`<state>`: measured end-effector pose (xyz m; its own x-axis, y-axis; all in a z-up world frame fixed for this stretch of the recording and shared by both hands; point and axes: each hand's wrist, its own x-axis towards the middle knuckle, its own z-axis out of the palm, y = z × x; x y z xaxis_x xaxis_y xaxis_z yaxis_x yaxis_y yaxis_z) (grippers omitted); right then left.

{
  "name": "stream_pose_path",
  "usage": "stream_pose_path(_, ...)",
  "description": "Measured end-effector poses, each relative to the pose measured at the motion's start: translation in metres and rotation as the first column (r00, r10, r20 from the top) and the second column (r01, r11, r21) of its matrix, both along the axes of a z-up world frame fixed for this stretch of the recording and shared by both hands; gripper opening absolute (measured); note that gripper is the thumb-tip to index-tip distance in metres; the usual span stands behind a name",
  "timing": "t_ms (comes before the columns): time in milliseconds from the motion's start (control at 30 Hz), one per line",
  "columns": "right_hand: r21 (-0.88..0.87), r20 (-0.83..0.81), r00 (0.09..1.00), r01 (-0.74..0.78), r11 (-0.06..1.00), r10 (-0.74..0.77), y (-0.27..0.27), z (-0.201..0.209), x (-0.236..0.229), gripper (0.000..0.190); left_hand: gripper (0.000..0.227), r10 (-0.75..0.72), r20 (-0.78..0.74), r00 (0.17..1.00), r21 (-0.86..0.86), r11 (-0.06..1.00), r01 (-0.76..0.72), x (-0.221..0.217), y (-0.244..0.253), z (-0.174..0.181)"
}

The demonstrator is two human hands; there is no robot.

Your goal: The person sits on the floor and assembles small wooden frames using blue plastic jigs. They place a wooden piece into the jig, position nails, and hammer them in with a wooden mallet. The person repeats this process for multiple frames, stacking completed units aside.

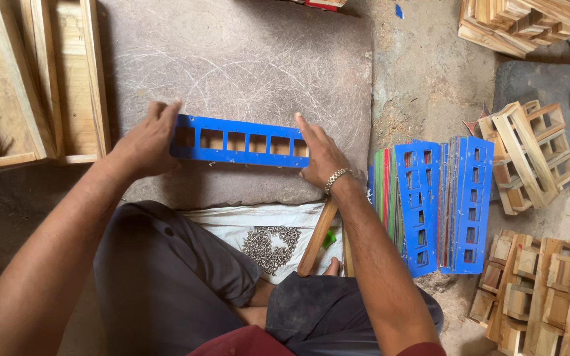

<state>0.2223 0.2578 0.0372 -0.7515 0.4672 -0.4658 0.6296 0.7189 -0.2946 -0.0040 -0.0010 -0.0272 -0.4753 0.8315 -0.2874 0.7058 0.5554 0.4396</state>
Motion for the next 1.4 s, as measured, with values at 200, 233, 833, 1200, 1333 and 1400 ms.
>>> stream_pose_path(200,-0.532,-0.272,0.811,0.321,0.783,-0.518,0.007,-0.03,0.038,0.133,0.089,0.473,0.498,0.727,0.111,0.796,-0.595,0.019,-0.031,-0.025)
stream_pose_path(233,-0.611,-0.344,0.761,0.264,0.747,-0.55,0.009,-0.04,0.045,0.133,0.074,0.434,0.519,0.736,0.121,0.815,-0.566,0.023,-0.033,-0.026)
stream_pose_path(833,-0.411,-0.327,0.809,0.344,0.844,-0.489,0.007,-0.063,0.071,0.126,0.036,0.48,0.313,0.819,0.258,0.788,-0.56,0.035,-0.03,-0.019)
stream_pose_path(1200,-0.127,-0.395,0.685,0.619,0.775,-0.612,-0.144,-0.086,0.208,0.114,0.029,-0.241,0.15,0.959,0.059,0.97,0.235,0.264,0.011,-0.026)
stream_pose_path(1333,-0.294,-0.507,0.532,0.633,0.716,-0.678,-0.133,-0.123,0.212,0.096,0.039,-0.378,0.005,0.926,0.031,0.926,0.377,0.283,0.019,-0.037)
stream_pose_path(1400,-0.47,-0.441,0.413,0.65,0.597,-0.797,-0.13,-0.126,0.212,0.083,0.037,-0.369,0.019,0.929,0.019,0.929,0.369,0.281,0.017,-0.038)
